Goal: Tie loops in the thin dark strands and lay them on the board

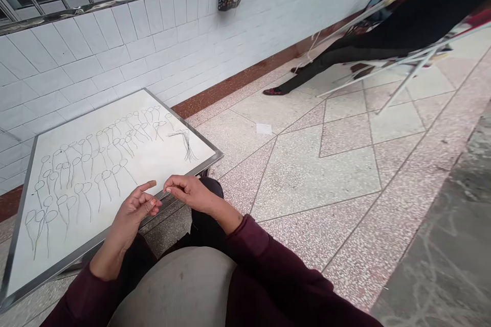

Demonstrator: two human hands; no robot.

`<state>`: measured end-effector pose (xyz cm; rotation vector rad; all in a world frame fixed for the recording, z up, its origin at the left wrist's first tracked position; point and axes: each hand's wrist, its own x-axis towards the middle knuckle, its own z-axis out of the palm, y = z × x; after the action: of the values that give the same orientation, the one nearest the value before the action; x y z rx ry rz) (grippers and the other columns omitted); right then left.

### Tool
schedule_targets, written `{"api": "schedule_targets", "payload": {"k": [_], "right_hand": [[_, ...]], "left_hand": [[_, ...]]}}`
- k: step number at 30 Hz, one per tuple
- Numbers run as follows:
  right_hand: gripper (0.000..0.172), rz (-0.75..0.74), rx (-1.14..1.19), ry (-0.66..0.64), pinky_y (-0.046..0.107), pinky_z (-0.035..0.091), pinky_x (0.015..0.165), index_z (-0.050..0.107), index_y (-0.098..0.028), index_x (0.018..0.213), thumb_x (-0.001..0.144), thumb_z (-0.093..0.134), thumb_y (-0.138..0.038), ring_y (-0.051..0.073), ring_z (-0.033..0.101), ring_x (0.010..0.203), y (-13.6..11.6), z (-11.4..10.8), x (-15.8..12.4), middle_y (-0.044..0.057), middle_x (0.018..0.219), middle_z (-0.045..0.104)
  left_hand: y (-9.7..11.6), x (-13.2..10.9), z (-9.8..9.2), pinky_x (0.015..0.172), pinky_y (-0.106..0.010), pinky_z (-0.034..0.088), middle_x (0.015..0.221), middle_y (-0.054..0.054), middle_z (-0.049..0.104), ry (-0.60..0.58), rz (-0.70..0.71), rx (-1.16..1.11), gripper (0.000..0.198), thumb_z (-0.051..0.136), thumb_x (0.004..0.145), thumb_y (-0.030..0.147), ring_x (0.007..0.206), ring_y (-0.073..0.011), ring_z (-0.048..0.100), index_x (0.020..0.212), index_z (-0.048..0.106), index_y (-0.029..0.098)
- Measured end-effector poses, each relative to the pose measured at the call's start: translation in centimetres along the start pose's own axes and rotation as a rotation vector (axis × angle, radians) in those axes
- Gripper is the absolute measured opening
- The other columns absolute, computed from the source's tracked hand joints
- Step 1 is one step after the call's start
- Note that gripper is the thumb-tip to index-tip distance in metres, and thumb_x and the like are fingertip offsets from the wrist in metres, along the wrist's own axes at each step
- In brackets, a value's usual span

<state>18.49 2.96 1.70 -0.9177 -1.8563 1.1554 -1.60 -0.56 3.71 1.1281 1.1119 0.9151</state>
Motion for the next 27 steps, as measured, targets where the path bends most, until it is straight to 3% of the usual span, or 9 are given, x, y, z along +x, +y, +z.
{"api": "schedule_targets", "payload": {"k": [5,9,17,27], "right_hand": [[0.021,-0.041,-0.018,-0.043,0.02,0.03,0.05,0.064,-0.018,0.1,0.093,0.052,-0.033,0.009,0.036,0.053,0.0,0.1,-0.1,-0.004,0.062,0.046],[0.016,-0.05,-0.015,-0.043,0.02,0.03,0.05,0.064,-0.018,0.097,0.092,0.053,-0.029,0.009,0.036,0.052,0.1,0.2,-0.1,-0.005,0.061,0.046],[0.018,-0.214,-0.085,-0.104,0.025,0.04,0.065,0.07,-0.02,0.094,0.092,0.058,-0.034,0.013,0.05,0.068,0.6,0.3,0.2,0.001,0.074,0.055],[0.018,-0.203,-0.131,-0.065,0.025,0.04,0.065,0.068,-0.02,0.089,0.094,0.055,-0.032,0.014,0.052,0.07,0.0,1.4,0.2,0.001,0.073,0.056]], "left_hand": [[-0.9,-0.2,0.7,0.063,-0.026,0.045,0.077,-0.003,0.067,0.005,-0.029,-0.095,0.057,0.074,0.076,0.038,0.062,-0.0121,0.057,0.127,0.056,0.019],[-1.2,-0.6,0.5,0.061,-0.025,0.044,0.08,-0.004,0.068,-0.028,-0.044,-0.113,0.057,0.071,0.078,0.039,0.062,-0.0114,0.058,0.129,0.055,0.02],[-0.8,-1.1,0.6,0.057,-0.026,0.047,0.081,-0.003,0.068,-0.037,-0.045,-0.106,0.058,0.072,0.078,0.034,0.055,-0.011,0.058,0.13,0.053,0.02],[-1.0,-1.1,0.1,0.05,-0.025,0.048,0.076,-0.001,0.066,-0.023,-0.067,-0.077,0.057,0.071,0.076,0.036,0.049,-0.011,0.059,0.128,0.053,0.02]]}}
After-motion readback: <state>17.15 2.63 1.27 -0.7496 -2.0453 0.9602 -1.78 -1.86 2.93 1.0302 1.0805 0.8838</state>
